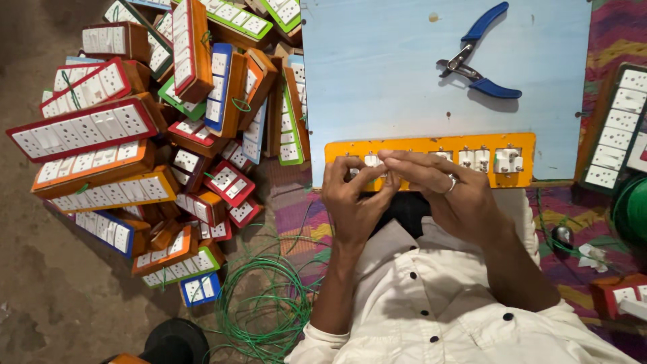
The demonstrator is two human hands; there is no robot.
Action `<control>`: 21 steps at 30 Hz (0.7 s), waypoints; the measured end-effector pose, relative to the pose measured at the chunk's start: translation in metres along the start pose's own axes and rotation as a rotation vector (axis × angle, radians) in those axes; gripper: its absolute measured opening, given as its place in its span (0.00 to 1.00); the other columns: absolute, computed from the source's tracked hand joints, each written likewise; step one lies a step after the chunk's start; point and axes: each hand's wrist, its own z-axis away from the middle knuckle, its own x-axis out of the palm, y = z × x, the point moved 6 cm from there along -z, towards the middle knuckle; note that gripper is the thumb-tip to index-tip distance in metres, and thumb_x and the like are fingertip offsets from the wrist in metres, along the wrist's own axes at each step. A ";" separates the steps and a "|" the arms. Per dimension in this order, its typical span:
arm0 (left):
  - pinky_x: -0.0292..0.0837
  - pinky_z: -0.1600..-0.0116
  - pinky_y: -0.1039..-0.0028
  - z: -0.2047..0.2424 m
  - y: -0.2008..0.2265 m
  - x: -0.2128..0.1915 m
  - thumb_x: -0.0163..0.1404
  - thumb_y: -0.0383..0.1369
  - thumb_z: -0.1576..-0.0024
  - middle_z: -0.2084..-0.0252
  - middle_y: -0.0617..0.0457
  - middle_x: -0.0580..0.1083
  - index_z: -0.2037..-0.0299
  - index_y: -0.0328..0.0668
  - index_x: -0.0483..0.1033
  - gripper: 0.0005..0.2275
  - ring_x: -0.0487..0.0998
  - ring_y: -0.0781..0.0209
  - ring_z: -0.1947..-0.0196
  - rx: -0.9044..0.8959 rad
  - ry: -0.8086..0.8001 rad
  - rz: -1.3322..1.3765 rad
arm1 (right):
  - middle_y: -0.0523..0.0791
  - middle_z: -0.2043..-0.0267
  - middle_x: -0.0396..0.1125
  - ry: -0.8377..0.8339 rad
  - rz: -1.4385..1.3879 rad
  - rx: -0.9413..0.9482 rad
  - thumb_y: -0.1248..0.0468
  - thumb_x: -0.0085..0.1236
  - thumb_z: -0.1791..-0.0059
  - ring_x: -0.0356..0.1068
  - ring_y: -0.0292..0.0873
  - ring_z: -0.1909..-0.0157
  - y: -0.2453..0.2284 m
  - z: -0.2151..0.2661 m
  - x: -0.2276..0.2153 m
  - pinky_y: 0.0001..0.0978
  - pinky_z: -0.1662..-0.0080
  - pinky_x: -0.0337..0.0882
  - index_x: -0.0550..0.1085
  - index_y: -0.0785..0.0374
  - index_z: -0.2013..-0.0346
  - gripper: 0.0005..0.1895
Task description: The person sits on the floor and wires a multi-gang switchboard. They use wire cutters to trim green wires and a screwdriver to secure the wires into terminal screws on each switch module.
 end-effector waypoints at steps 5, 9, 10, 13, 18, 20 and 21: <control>0.68 0.59 0.65 0.003 -0.004 0.002 0.67 0.31 0.57 0.63 0.53 0.70 0.63 0.47 0.82 0.12 0.71 0.55 0.62 0.010 -0.004 -0.008 | 0.47 0.42 0.74 -0.061 -0.027 0.025 0.79 0.47 0.48 0.77 0.48 0.40 0.003 0.007 0.001 0.37 0.41 0.78 0.73 0.62 0.41 0.22; 0.68 0.59 0.63 0.005 -0.002 0.003 0.66 0.32 0.60 0.63 0.52 0.69 0.60 0.47 0.82 0.16 0.70 0.53 0.62 0.030 -0.031 -0.062 | 0.43 0.53 0.78 0.135 -0.098 0.222 0.73 0.71 0.51 0.81 0.36 0.52 0.019 0.022 -0.001 0.28 0.54 0.81 0.79 0.55 0.49 0.17; 0.68 0.59 0.63 0.005 -0.001 0.005 0.66 0.33 0.61 0.64 0.52 0.68 0.59 0.47 0.82 0.17 0.70 0.53 0.62 0.030 -0.039 -0.079 | 0.42 0.53 0.77 0.175 -0.084 0.147 0.72 0.72 0.51 0.80 0.36 0.52 0.018 0.024 -0.003 0.28 0.53 0.81 0.78 0.54 0.47 0.20; 0.68 0.61 0.64 0.000 0.001 0.005 0.66 0.30 0.54 0.65 0.54 0.68 0.61 0.50 0.82 0.12 0.70 0.56 0.64 0.060 0.012 -0.152 | 0.43 0.51 0.74 0.376 -0.232 -0.070 0.70 0.73 0.53 0.77 0.37 0.51 0.016 0.028 -0.021 0.31 0.54 0.81 0.73 0.56 0.42 0.26; 0.71 0.58 0.65 0.003 0.004 -0.017 0.66 0.28 0.52 0.61 0.51 0.70 0.63 0.47 0.81 0.10 0.74 0.53 0.60 0.033 0.157 -0.274 | 0.47 0.53 0.71 0.600 -0.245 -0.003 0.69 0.55 0.40 0.79 0.44 0.51 0.035 0.051 -0.080 0.38 0.49 0.82 0.65 0.64 0.43 0.13; 0.74 0.57 0.66 0.008 0.013 -0.020 0.67 0.27 0.52 0.59 0.51 0.72 0.64 0.46 0.81 0.09 0.76 0.54 0.60 0.019 0.184 -0.208 | 0.45 0.57 0.67 0.571 -0.136 -0.014 0.67 0.50 0.41 0.78 0.43 0.53 0.036 0.062 -0.091 0.34 0.55 0.82 0.63 0.65 0.44 0.12; 0.75 0.57 0.68 0.013 0.021 -0.016 0.67 0.27 0.51 0.60 0.52 0.72 0.64 0.46 0.81 0.09 0.77 0.55 0.60 0.013 0.176 -0.121 | 0.44 0.60 0.66 0.559 -0.095 -0.028 0.66 0.48 0.43 0.78 0.44 0.54 0.035 0.067 -0.094 0.33 0.58 0.81 0.63 0.66 0.46 0.13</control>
